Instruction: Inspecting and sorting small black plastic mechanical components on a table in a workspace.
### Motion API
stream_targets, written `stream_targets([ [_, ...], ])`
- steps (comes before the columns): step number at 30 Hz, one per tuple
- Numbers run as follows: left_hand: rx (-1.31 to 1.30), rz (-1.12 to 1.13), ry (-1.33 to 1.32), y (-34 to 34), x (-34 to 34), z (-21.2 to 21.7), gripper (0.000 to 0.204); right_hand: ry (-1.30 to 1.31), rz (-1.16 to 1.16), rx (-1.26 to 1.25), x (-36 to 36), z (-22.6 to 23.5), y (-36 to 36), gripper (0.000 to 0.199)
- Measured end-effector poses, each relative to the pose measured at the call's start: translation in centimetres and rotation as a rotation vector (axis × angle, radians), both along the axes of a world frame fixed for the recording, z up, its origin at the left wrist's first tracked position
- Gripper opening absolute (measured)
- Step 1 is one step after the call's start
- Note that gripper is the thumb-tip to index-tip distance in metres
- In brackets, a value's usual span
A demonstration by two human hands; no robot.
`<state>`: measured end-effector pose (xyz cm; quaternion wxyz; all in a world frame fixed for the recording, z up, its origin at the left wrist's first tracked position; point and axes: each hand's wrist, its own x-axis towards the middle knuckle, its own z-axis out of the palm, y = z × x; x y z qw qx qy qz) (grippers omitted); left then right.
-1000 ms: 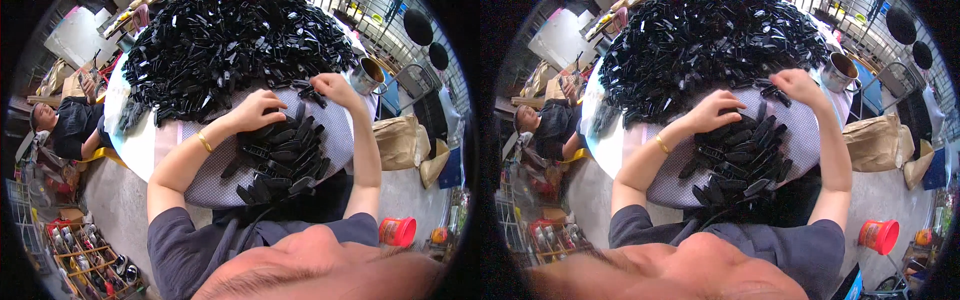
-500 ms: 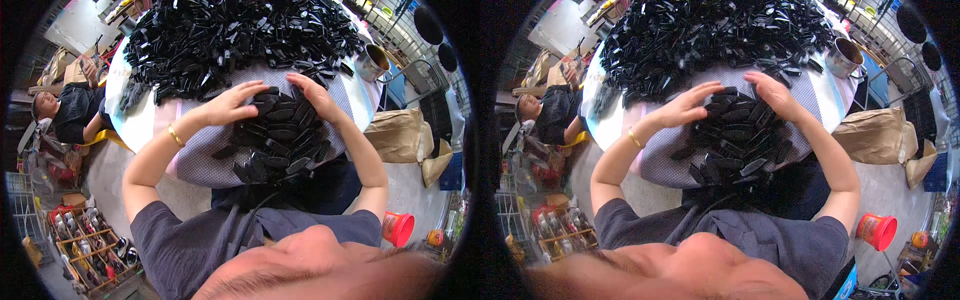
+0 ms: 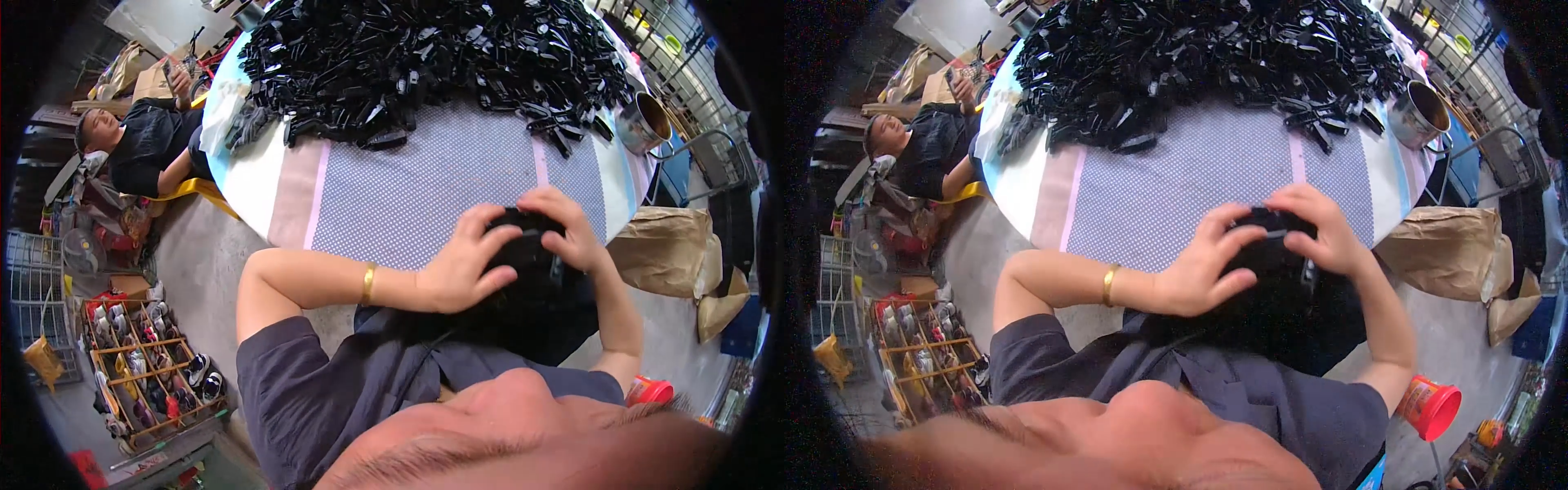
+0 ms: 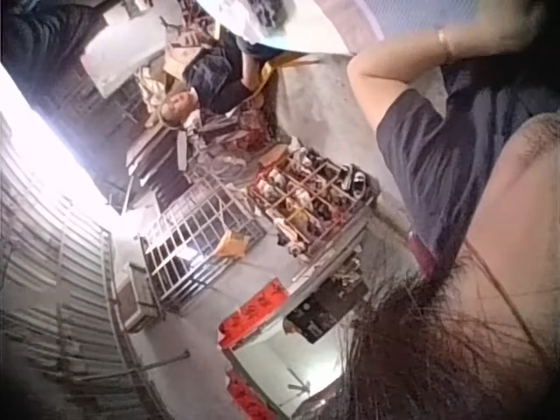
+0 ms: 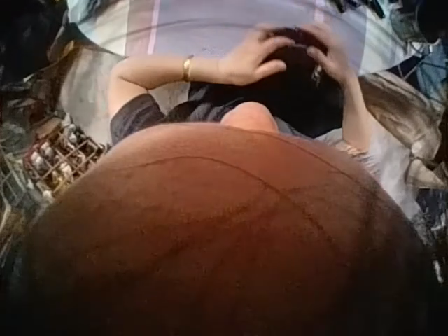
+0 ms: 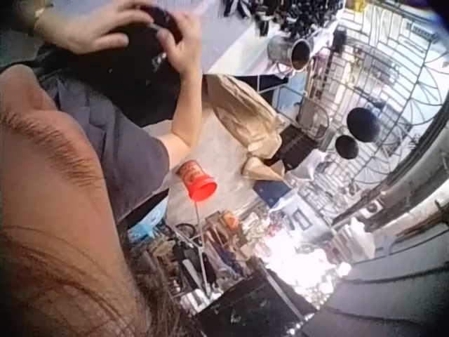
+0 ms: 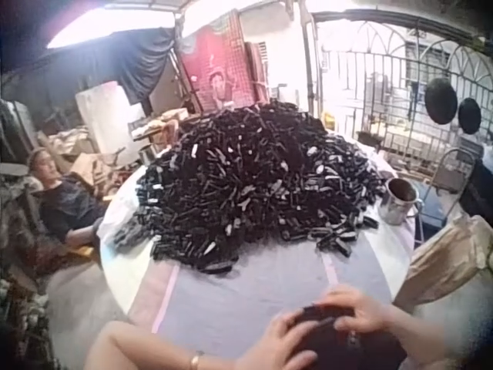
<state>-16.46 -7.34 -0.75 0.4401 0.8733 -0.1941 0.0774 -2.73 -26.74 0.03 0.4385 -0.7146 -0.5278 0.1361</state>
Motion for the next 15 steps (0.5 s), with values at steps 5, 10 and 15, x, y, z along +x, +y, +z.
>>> stream_targets([
  [5, 0.016, -0.311, -0.072, -1.4, -1.6, -0.5, 0.048, -0.076, -0.068, 0.063, -3.6, -0.3, -3.3, 0.052],
  [10, -0.063, -0.708, -0.054, -0.7, -1.3, -1.0, 0.033, -0.093, 0.051, 0.027, -6.6, -0.7, -3.9, 0.041],
  [15, 0.220, -0.448, -0.393, 4.5, 1.7, 0.8, 0.036, 0.173, 0.151, 0.084, -5.9, -0.2, -4.0, 0.029],
])
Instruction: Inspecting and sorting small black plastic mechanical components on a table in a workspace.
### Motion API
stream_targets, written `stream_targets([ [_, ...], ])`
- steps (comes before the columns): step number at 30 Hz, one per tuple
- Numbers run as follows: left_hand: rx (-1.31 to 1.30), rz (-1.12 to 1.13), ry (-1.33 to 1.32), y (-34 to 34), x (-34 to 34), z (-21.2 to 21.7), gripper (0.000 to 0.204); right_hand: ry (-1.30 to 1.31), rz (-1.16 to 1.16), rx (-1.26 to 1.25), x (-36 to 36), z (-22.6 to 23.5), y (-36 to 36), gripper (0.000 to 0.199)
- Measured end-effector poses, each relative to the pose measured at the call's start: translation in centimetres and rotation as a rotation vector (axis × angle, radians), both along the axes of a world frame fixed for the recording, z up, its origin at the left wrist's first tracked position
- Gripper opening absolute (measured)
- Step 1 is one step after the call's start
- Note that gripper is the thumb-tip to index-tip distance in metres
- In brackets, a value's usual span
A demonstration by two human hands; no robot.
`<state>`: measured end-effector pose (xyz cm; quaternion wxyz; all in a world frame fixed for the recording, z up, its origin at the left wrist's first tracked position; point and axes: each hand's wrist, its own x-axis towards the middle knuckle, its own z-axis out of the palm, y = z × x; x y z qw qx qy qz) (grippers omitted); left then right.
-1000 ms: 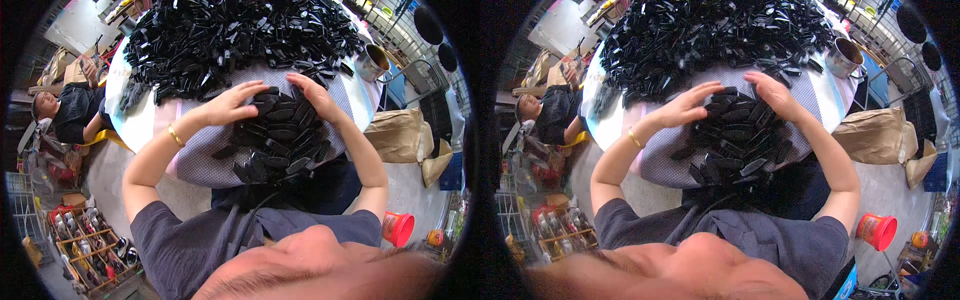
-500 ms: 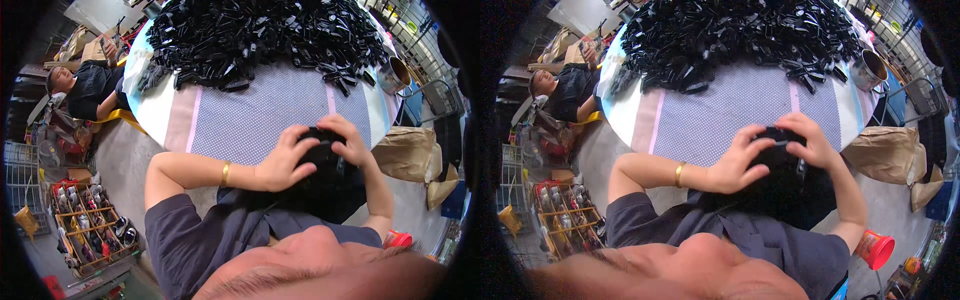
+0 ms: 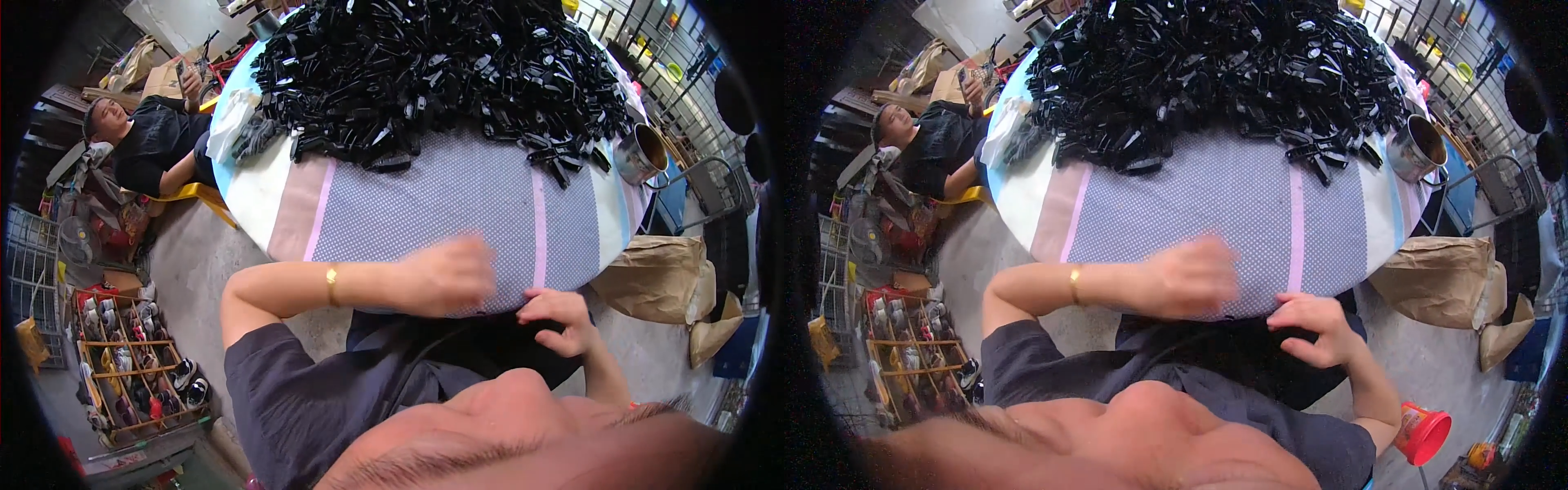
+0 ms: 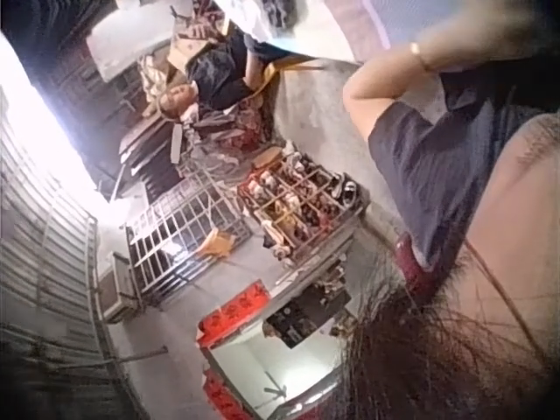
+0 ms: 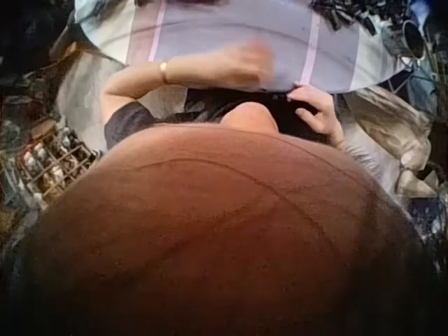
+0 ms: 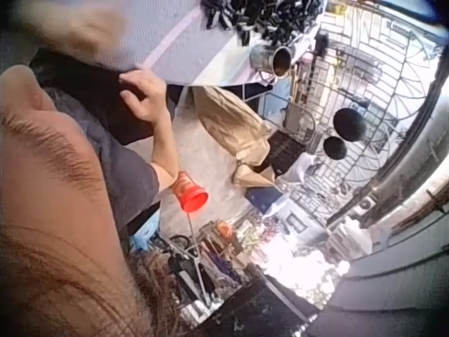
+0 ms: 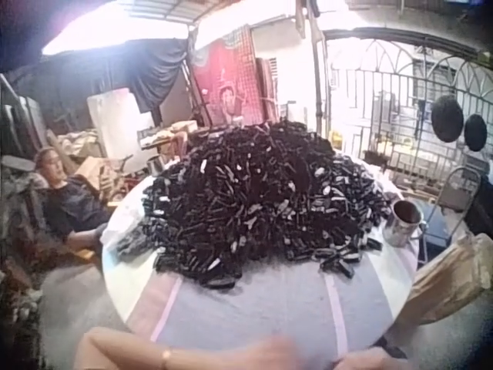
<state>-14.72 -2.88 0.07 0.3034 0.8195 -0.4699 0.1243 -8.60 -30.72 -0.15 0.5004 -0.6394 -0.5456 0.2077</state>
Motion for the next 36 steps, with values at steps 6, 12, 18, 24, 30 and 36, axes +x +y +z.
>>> stream_targets([
  [6, 0.219, 1.198, -0.220, 13.7, 4.1, 1.4, 0.082, -0.526, -0.579, 0.009, 9.0, 3.2, 5.5, 0.028],
  [12, 0.222, 1.399, 0.033, 15.7, 6.6, -0.7, 0.089, -0.738, -0.906, 0.077, 26.5, 3.1, 16.0, 0.056],
  [18, 0.194, 1.376, 0.075, 11.7, 7.9, 0.0, 0.076, -0.796, -1.049, -0.141, 32.8, 3.0, 25.2, 0.071],
  [24, 0.126, 1.128, -0.018, 9.6, 8.7, -0.8, 0.071, -0.797, -1.055, -0.307, 33.6, 5.8, 29.6, 0.079],
  [30, 0.189, 0.925, -0.067, 10.1, 8.7, -0.7, 0.070, -0.677, -1.044, -0.449, 35.1, 6.6, 31.9, 0.076],
  [36, 0.147, 0.908, -0.056, 10.1, 9.0, -0.9, 0.068, -0.931, -0.771, -0.358, 34.9, 4.6, 28.9, 0.055],
])
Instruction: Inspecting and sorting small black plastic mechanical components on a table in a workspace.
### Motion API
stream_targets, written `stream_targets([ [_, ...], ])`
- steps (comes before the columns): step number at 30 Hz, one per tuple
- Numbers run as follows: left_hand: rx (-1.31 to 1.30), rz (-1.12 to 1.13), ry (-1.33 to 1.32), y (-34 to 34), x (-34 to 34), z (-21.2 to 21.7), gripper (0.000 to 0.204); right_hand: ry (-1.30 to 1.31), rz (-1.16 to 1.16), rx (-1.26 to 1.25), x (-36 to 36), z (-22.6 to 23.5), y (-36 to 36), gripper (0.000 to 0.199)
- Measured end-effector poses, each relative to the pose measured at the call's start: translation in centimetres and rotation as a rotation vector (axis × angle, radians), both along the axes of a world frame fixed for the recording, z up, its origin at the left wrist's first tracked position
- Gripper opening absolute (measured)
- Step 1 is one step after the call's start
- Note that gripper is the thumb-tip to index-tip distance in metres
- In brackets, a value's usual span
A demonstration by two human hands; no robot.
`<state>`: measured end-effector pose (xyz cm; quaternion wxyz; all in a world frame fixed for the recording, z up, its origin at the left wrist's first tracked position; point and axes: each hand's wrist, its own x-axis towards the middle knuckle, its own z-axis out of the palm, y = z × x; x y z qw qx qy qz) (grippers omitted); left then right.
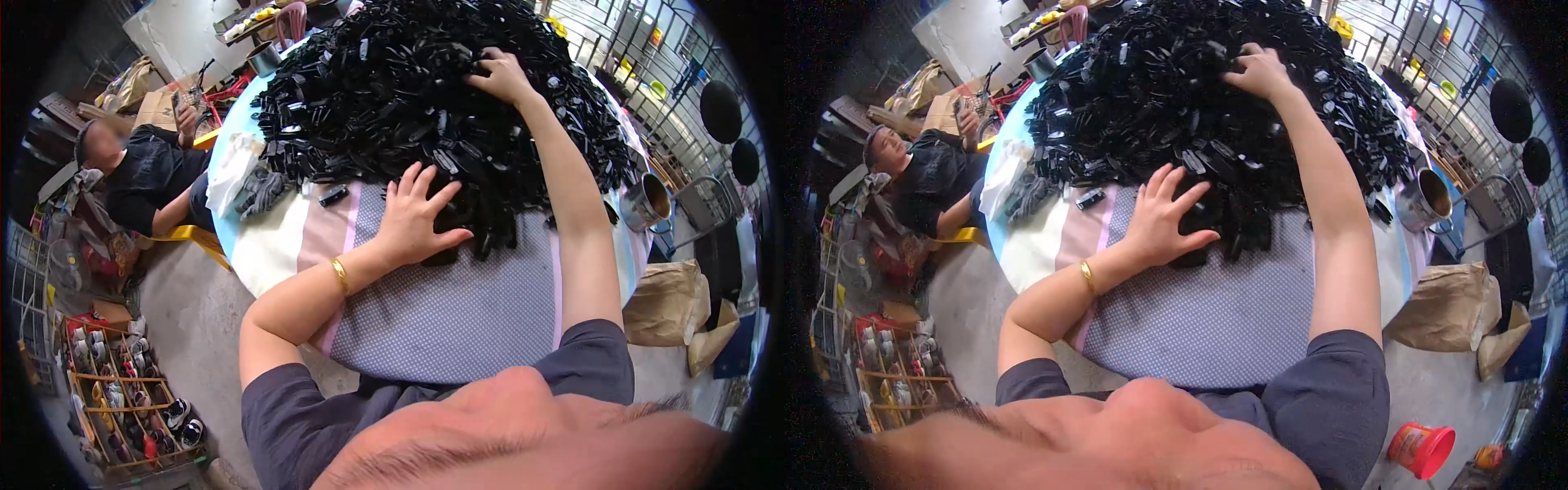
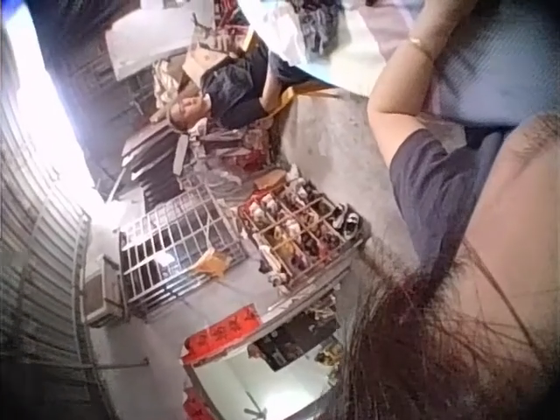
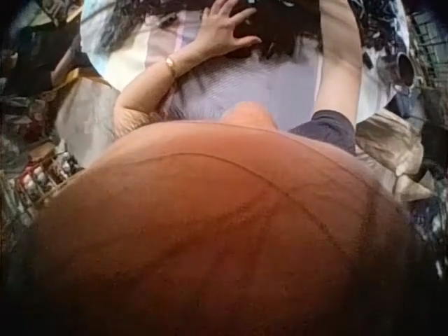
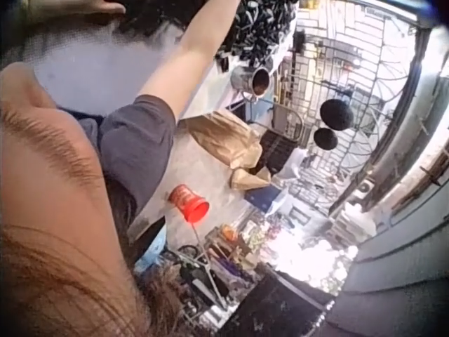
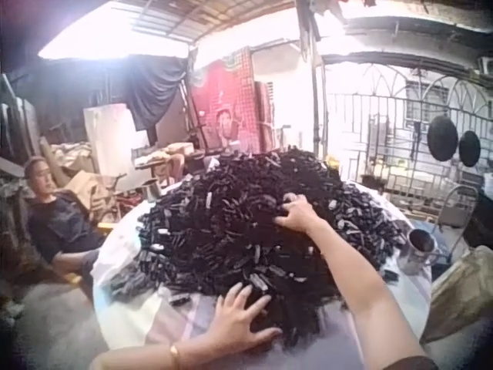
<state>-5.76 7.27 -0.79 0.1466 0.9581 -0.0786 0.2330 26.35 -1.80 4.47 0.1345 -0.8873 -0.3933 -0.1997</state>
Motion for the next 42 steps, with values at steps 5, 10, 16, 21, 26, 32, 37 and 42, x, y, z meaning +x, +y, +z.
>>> stream_targets([
  [5, -0.027, 0.014, -0.076, -0.5, 0.1, -0.6, 0.062, 0.020, 0.309, 0.310, -5.4, -1.3, -3.2, 0.036],
  [10, 0.015, 0.063, -0.080, -2.1, 0.5, -0.6, 0.057, -0.241, 0.260, 0.334, -10.6, -2.0, -7.1, 0.028],
  [16, 0.096, 0.031, -0.175, -4.9, 2.5, -0.2, 0.039, -0.207, 0.120, 0.346, -14.6, -2.9, -10.1, 0.031],
  [21, 0.249, 0.152, -0.163, -7.1, 2.0, 1.5, 0.027, -0.108, 0.042, 0.458, -16.4, -4.4, -13.2, 0.029],
  [26, 0.244, -0.082, -0.297, -8.7, 1.0, 2.3, 0.019, -0.275, 0.049, 0.428, -18.4, -4.4, -15.3, 0.023],
  [32, 0.273, -0.231, -0.304, -7.8, 2.1, 0.4, 0.015, -0.288, 0.056, 0.354, -21.1, -4.0, -16.8, 0.011],
  [37, -0.009, -0.346, -0.178, -8.0, 0.5, 1.6, 0.031, -0.106, 0.062, 0.305, -25.1, -3.6, -18.9, 0.020],
  [42, -0.392, -0.278, -0.276, -6.8, 0.7, 4.0, 0.037, 0.233, 0.107, 0.315, -28.4, -3.4, -20.1, 0.031],
])
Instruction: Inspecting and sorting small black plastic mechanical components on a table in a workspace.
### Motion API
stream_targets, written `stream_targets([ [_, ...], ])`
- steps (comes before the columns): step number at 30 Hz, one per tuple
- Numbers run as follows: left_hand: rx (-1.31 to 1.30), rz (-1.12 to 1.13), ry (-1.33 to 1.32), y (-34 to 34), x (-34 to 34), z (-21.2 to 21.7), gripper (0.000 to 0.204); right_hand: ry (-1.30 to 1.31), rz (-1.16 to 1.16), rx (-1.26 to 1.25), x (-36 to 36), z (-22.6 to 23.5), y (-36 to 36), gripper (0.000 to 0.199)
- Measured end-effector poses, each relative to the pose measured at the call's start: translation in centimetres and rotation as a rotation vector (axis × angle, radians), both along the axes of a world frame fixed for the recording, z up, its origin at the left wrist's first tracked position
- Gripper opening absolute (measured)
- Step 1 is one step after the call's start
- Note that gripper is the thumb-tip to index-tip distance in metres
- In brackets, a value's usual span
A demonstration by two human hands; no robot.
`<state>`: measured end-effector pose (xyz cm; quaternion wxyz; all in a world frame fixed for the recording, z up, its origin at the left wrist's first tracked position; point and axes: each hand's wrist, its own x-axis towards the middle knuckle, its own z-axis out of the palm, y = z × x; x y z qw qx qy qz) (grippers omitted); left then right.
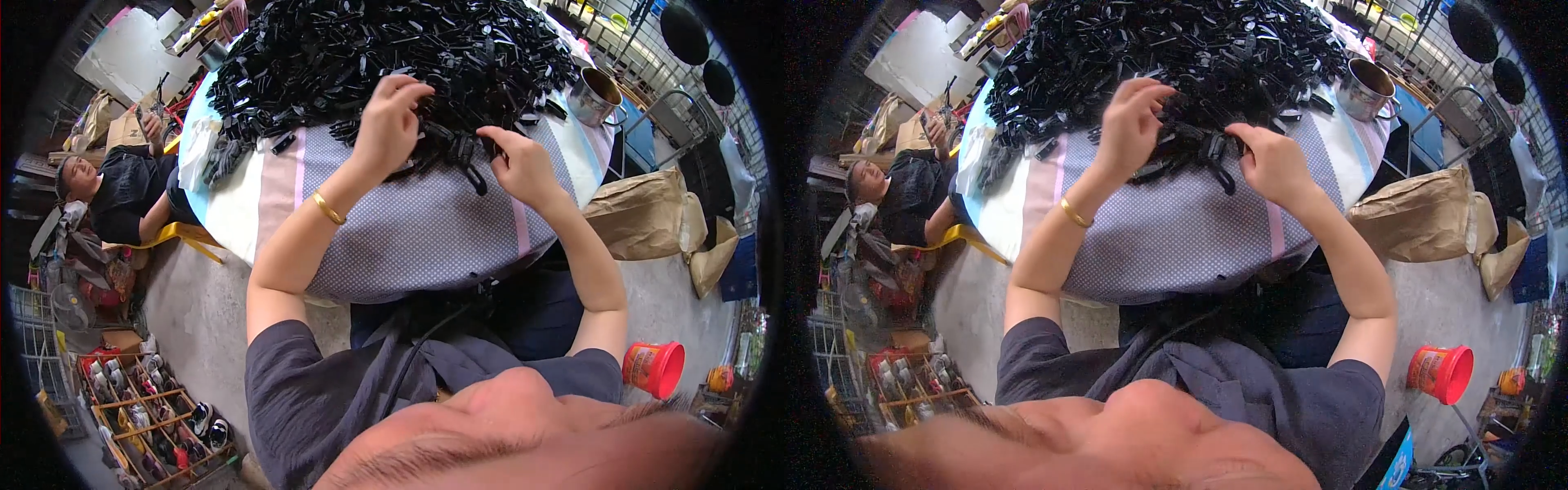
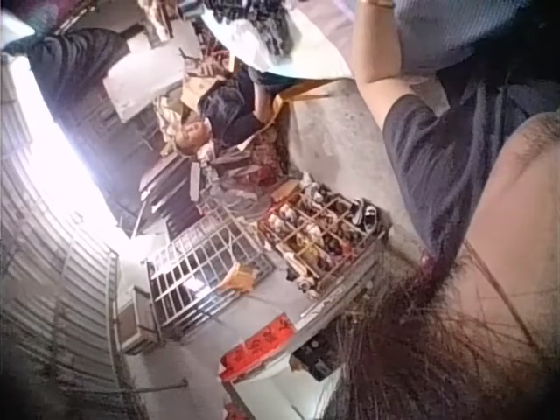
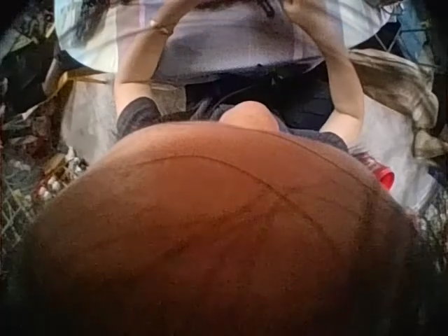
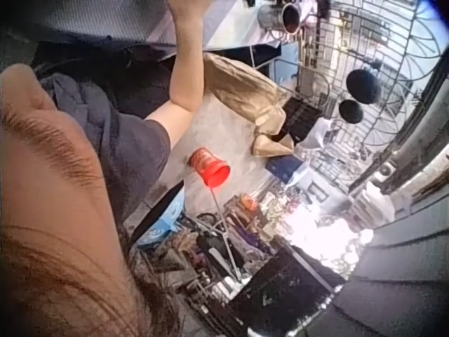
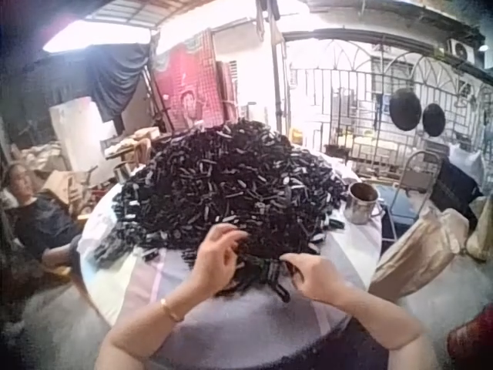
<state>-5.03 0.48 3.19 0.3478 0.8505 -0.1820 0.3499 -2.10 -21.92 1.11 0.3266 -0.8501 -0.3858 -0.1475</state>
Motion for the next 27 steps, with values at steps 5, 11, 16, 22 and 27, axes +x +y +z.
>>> stream_targets([
  [5, -0.412, 0.011, 0.389, 2.9, 1.3, 0.1, 0.029, 0.319, 0.099, 0.225, -1.9, -1.4, -1.4, 0.029],
  [11, -0.140, 0.054, 0.623, 6.7, 2.1, -0.2, 0.034, 0.252, 0.352, 0.045, -3.6, -1.4, -0.5, 0.021],
  [16, 0.120, 0.124, 0.384, 3.1, -0.1, 1.2, 0.035, 0.208, 0.044, 0.070, -1.1, -1.3, -1.8, 0.020],
  [22, -0.741, -0.580, 0.748, -1.5, -1.6, -0.5, 0.043, -0.065, 0.195, -0.243, -1.1, 0.2, -3.0, 0.033],
  [27, -0.875, -0.616, 0.767, -4.3, -3.1, -2.1, 0.043, 0.343, 0.224, 0.001, -2.2, 2.0, -2.1, 0.050],
])
